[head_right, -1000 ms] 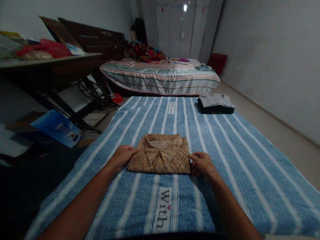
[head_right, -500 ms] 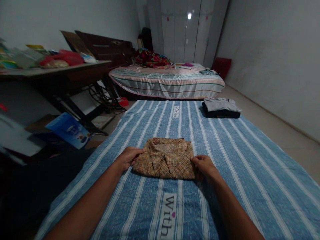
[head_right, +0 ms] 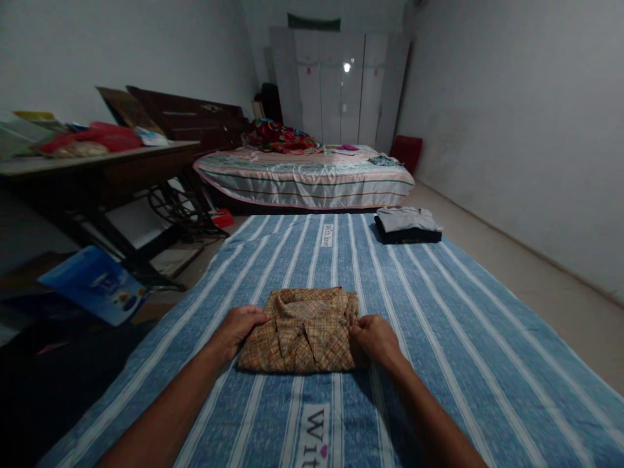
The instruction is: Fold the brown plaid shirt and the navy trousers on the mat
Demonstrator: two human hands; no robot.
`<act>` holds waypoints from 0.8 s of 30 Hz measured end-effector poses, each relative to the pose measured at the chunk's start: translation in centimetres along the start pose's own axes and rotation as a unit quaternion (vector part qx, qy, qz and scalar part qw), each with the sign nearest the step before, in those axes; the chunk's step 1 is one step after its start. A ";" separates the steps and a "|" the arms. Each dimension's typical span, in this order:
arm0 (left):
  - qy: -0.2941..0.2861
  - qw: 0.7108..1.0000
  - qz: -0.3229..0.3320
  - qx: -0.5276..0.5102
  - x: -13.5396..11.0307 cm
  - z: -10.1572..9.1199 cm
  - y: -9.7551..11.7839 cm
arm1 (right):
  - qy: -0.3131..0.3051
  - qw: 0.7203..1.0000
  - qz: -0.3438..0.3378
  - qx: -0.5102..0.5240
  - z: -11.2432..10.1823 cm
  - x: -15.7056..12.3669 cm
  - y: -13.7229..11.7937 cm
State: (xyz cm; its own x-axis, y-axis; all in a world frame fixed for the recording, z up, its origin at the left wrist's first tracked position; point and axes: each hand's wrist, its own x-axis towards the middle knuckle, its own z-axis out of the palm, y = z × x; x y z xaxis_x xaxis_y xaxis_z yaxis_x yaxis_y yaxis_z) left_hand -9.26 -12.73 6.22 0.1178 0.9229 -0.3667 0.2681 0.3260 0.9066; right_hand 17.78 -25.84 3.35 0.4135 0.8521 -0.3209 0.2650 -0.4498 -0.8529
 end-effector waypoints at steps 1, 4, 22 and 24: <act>0.001 1.000 0.005 -0.005 0.0 0.1 0.0 | 0.014 1.000 -0.010 -0.001 0.1 0.1 0.0; -0.010 0.999 0.005 -0.033 -0.3 0.3 0.3 | 0.039 0.999 -0.010 0.022 0.5 0.5 0.0; -0.123 0.977 -0.115 -0.132 0.0 -0.8 1.3 | -0.025 0.954 0.014 0.298 2.6 2.4 0.5; -0.109 0.978 -0.109 -0.137 -0.5 -0.4 1.7 | -0.032 0.948 -0.017 0.316 2.7 2.5 0.6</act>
State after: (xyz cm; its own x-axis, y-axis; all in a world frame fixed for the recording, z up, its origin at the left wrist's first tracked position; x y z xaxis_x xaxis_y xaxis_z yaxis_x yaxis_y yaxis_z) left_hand -9.24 -12.55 7.98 0.2963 0.7689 -0.5666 0.0462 0.5810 0.8126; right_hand 16.61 -23.26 0.94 0.3553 0.8868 -0.2955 -0.3056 -0.1885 -0.9333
